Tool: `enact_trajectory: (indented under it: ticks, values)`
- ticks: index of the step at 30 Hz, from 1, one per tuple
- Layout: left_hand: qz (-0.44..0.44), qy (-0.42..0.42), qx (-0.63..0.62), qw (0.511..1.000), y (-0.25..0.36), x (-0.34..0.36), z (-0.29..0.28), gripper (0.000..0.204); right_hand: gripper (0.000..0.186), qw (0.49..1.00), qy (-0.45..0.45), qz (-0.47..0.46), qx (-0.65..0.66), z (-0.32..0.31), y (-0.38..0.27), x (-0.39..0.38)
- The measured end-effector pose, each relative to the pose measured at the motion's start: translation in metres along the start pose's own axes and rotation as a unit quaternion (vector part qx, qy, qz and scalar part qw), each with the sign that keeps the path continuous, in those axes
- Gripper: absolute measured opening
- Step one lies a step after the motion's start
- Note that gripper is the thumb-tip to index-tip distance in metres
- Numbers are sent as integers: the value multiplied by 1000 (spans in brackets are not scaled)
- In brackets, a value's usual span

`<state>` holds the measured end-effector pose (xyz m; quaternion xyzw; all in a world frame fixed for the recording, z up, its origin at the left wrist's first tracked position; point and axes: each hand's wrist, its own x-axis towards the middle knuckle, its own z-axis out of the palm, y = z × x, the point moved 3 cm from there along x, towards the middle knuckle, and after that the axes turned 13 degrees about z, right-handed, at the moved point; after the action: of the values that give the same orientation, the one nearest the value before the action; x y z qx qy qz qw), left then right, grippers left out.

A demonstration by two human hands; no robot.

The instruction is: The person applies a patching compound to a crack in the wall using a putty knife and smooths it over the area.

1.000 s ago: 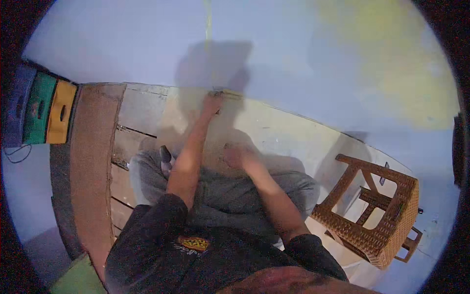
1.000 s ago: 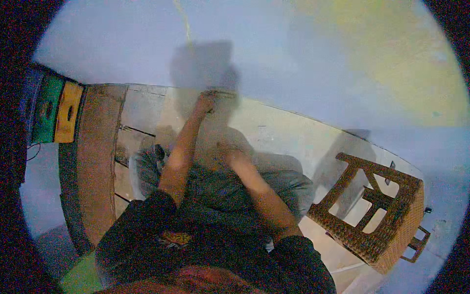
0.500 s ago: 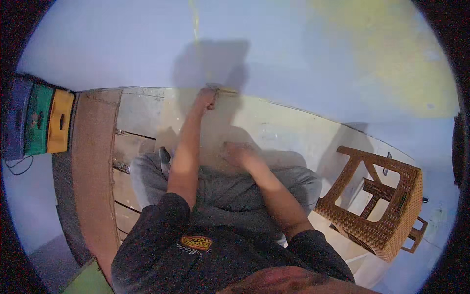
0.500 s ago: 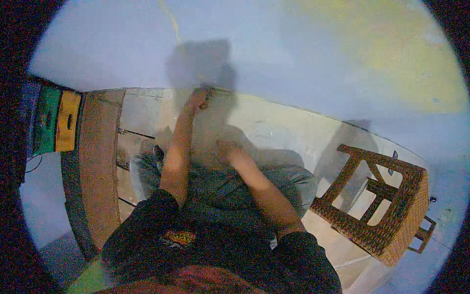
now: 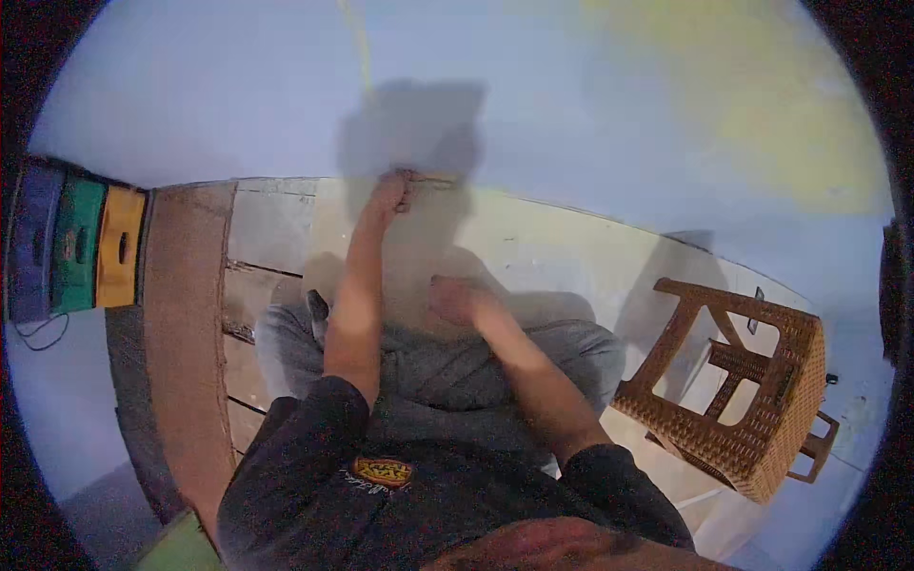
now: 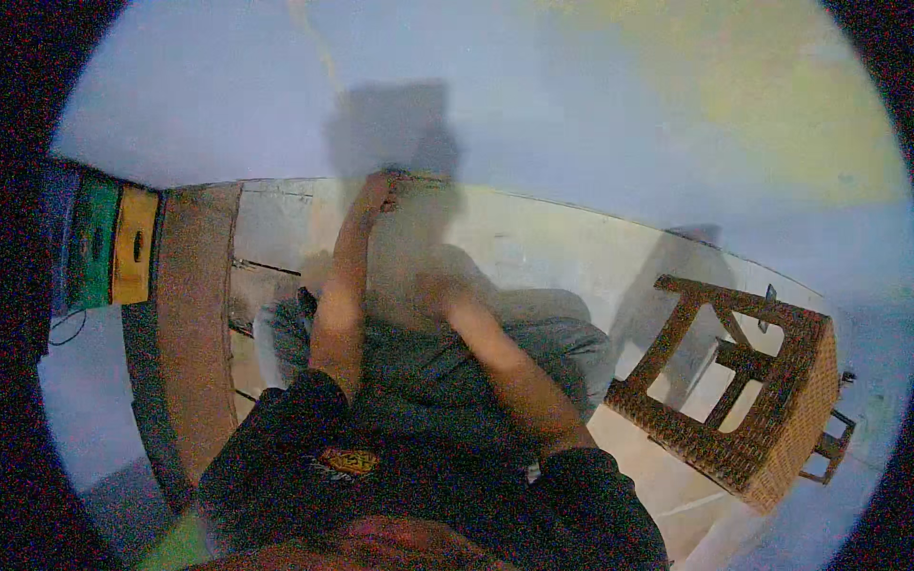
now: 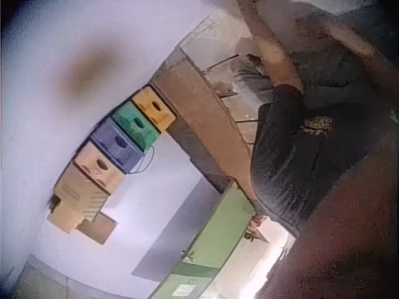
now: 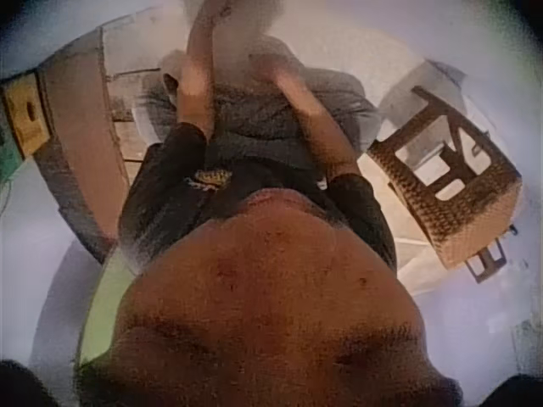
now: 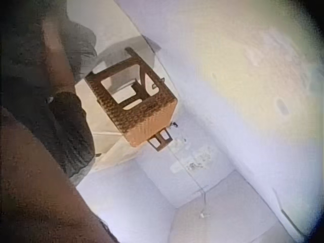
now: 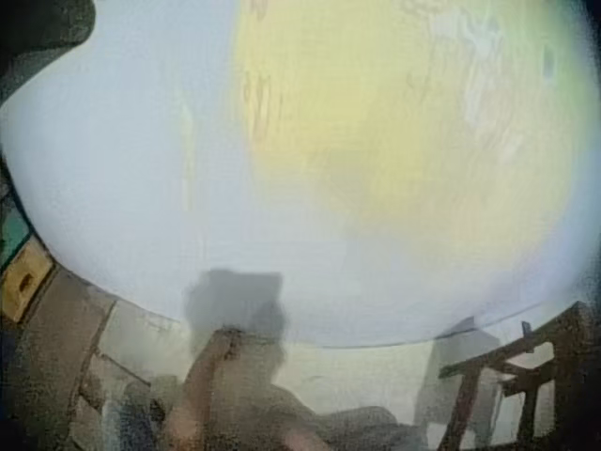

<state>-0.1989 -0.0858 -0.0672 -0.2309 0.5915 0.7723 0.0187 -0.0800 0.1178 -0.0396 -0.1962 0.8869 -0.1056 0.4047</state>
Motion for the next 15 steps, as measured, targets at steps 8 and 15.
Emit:
enact_trajectory:
  ticks: [8,15]
  values:
    - [-80,-51,68,993,16,-14,2,20,59,999,-43,-28,-11,-12,-1,-1]
    - [44,6,24,999,9,0,6,20,56,998,38,16,41,12,15,10]
